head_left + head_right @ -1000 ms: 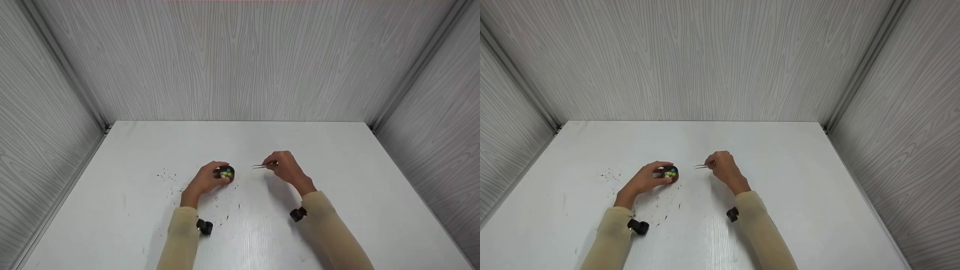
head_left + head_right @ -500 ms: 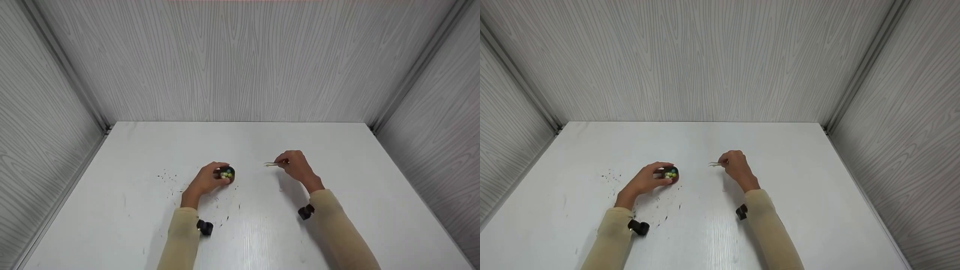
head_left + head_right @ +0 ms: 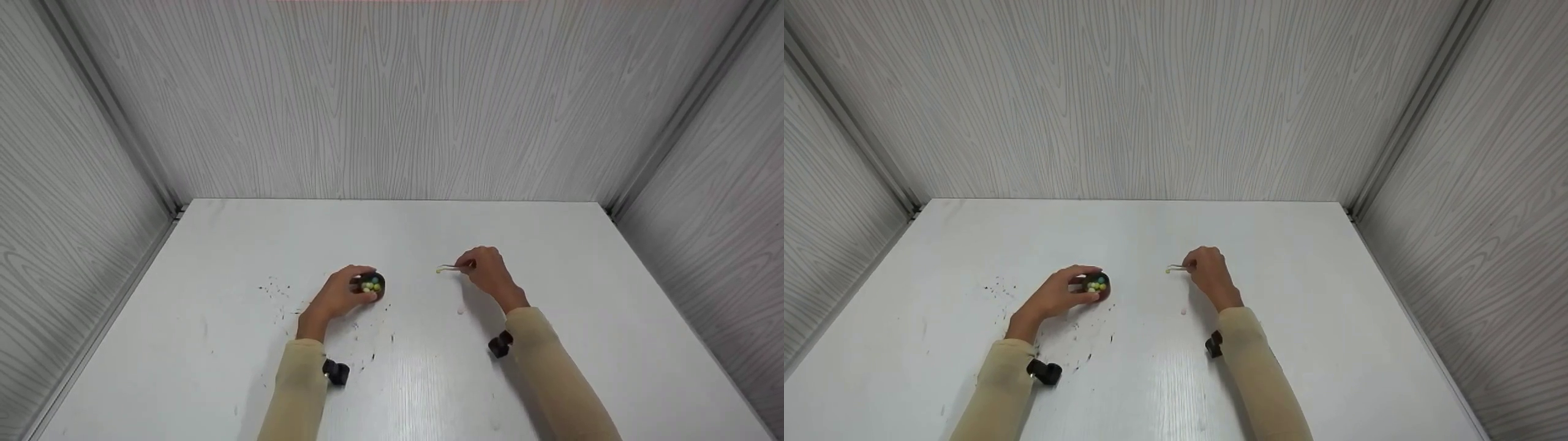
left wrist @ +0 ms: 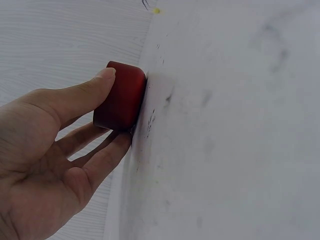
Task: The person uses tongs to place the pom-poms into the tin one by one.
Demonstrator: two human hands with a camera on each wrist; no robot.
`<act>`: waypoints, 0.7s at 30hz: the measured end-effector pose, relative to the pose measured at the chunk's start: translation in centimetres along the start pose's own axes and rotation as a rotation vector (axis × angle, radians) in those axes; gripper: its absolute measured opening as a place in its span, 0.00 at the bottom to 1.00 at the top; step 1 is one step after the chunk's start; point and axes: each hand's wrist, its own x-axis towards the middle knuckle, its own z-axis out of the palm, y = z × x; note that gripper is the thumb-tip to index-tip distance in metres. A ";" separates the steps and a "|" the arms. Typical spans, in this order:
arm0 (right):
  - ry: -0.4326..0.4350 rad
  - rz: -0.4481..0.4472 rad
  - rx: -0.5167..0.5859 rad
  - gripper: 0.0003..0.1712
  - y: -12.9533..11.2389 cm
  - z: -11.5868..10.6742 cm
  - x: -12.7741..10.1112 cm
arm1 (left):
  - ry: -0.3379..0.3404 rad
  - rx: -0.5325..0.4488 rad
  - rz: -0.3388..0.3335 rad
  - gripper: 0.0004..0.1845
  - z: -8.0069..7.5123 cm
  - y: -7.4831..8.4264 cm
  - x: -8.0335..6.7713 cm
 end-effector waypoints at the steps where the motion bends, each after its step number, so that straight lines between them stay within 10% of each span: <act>1: -0.004 0.005 -0.002 0.08 0.1 0.0 0.0 | -0.002 -0.002 0.003 0.29 0.0 0.0 0.0; 21: -0.017 0.037 0.003 0.09 0.4 0.5 0.1 | 0.000 -0.006 -0.002 0.29 0.0 0.1 0.1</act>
